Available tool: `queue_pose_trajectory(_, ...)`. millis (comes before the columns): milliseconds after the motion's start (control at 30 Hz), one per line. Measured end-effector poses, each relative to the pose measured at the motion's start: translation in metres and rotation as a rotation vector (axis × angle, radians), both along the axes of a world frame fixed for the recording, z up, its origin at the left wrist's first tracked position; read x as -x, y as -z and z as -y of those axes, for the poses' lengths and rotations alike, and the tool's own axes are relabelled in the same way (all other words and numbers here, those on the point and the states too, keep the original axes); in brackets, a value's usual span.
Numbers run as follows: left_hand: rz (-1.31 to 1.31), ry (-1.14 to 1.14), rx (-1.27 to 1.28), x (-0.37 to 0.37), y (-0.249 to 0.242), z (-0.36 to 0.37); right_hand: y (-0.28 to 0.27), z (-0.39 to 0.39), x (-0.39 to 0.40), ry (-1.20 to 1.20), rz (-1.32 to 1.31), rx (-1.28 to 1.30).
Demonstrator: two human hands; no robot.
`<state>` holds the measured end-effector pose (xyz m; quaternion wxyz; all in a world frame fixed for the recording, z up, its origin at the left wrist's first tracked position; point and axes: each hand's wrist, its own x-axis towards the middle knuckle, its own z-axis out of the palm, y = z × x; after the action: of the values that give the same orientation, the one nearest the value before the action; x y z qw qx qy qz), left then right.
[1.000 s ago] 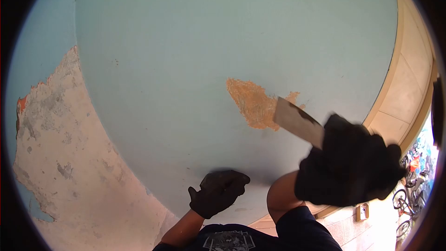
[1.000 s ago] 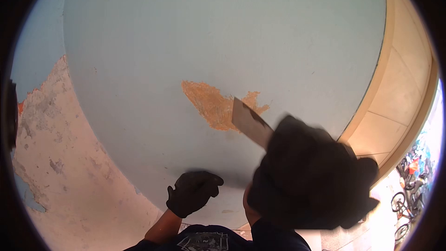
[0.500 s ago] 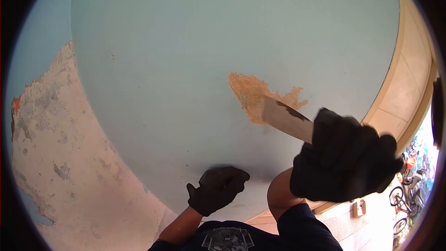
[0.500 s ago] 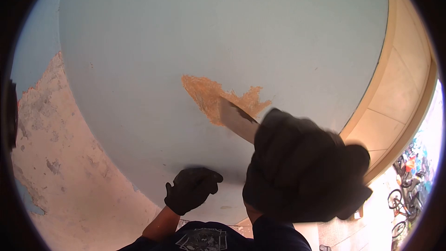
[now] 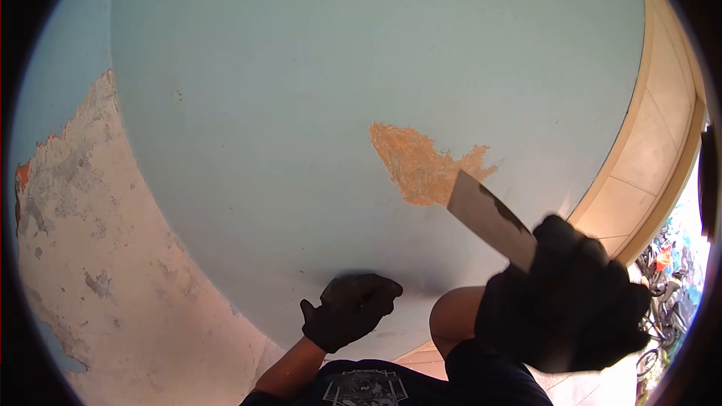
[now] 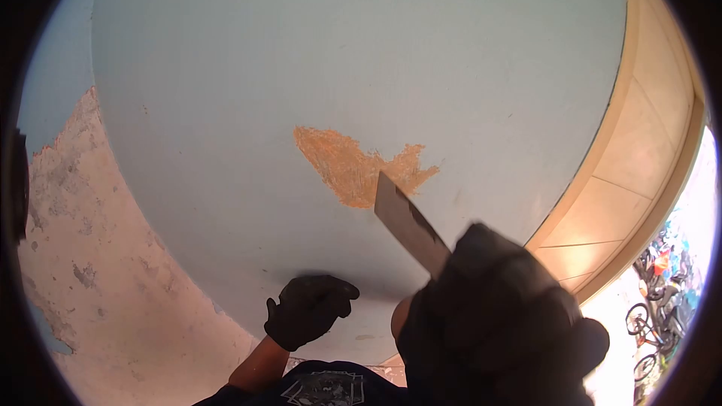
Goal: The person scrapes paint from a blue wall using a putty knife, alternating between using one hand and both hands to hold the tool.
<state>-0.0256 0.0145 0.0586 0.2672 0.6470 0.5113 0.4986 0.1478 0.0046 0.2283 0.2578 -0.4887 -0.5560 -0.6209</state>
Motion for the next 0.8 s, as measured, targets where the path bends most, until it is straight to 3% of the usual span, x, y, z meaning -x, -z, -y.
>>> queue_pose_trajectory(67, 0.052, 0.012, 0.041, 0.000, 0.000, -0.001, -0.001, -0.003, -0.003, -0.011, 0.011, 0.003)
queue_pose_trajectory(133, -0.042, -0.004, -0.077, 0.000, 0.001, -0.002, -0.002, -0.005, -0.001, -0.025, 0.040, 0.008)
queue_pose_trajectory(300, -0.010, 0.012, -0.033, 0.004, 0.004, -0.004, 0.000, 0.012, 0.000, 0.162, -0.020, 0.012)
queue_pose_trajectory(367, -0.029, 0.022, -0.062, 0.003, 0.007, -0.002, 0.004, -0.002, 0.006, 0.003, -0.085, 0.013)
queue_pose_trajectory(467, -0.031, 0.014, -0.031, 0.006, 0.002, -0.003, 0.000, 0.010, -0.001, 0.085, -0.022, 0.104)
queue_pose_trajectory(600, -0.008, 0.023, 0.000, 0.004, 0.002, 0.001, -0.001, 0.004, 0.004, 0.191, 0.116, -0.035)
queue_pose_trajectory(800, 0.021, 0.032, 0.000, 0.005, 0.008, -0.002, 0.005, 0.005, 0.005, 0.136, 0.005, 0.022)
